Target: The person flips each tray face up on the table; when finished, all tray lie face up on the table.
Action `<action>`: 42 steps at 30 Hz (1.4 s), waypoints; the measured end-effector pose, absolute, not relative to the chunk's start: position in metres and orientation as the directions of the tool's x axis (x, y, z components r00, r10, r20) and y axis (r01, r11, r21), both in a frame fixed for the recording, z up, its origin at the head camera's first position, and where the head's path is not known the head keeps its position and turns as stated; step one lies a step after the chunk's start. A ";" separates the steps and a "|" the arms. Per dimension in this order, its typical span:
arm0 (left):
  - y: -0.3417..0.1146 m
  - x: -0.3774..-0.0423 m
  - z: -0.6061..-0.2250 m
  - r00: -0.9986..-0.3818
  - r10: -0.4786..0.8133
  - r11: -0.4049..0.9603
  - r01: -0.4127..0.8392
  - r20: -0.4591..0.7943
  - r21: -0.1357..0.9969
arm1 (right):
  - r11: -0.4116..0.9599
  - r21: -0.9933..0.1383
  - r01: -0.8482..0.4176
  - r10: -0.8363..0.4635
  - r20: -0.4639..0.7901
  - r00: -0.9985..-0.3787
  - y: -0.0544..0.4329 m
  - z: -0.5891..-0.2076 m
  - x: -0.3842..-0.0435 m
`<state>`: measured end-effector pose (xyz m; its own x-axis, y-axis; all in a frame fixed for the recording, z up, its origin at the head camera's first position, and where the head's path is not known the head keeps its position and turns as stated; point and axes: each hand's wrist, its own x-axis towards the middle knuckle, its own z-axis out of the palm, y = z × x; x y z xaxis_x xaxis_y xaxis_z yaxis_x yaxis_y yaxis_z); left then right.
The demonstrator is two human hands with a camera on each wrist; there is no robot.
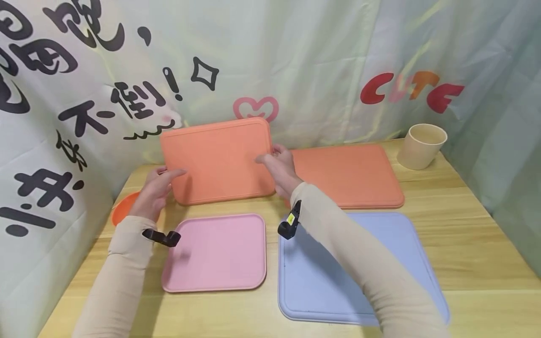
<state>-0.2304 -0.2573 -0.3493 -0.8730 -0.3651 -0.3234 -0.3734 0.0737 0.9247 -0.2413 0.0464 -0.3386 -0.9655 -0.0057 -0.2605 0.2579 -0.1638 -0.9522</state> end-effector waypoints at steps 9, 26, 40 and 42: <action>-0.258 -0.221 -0.341 -0.893 -0.360 0.077 -0.317 -0.270 0.945 | -0.193 -0.959 0.207 -0.087 -0.194 -0.977 0.050 -0.329 -0.230; -0.266 -0.199 -0.338 -0.912 -0.302 -0.194 -0.224 -0.276 0.955 | -0.207 -0.963 0.171 -0.147 -0.142 -0.979 0.052 -0.328 -0.206; -0.285 -0.193 -0.347 -0.863 -0.270 -0.379 -0.313 -0.427 0.871 | -0.234 -0.931 0.280 -0.193 -0.237 -0.952 0.060 -0.351 -0.205; -0.286 -0.194 -0.349 -0.864 -0.251 -0.353 -0.338 -0.436 0.873 | -0.261 -0.919 0.295 -0.200 -0.247 -0.948 0.060 -0.355 -0.205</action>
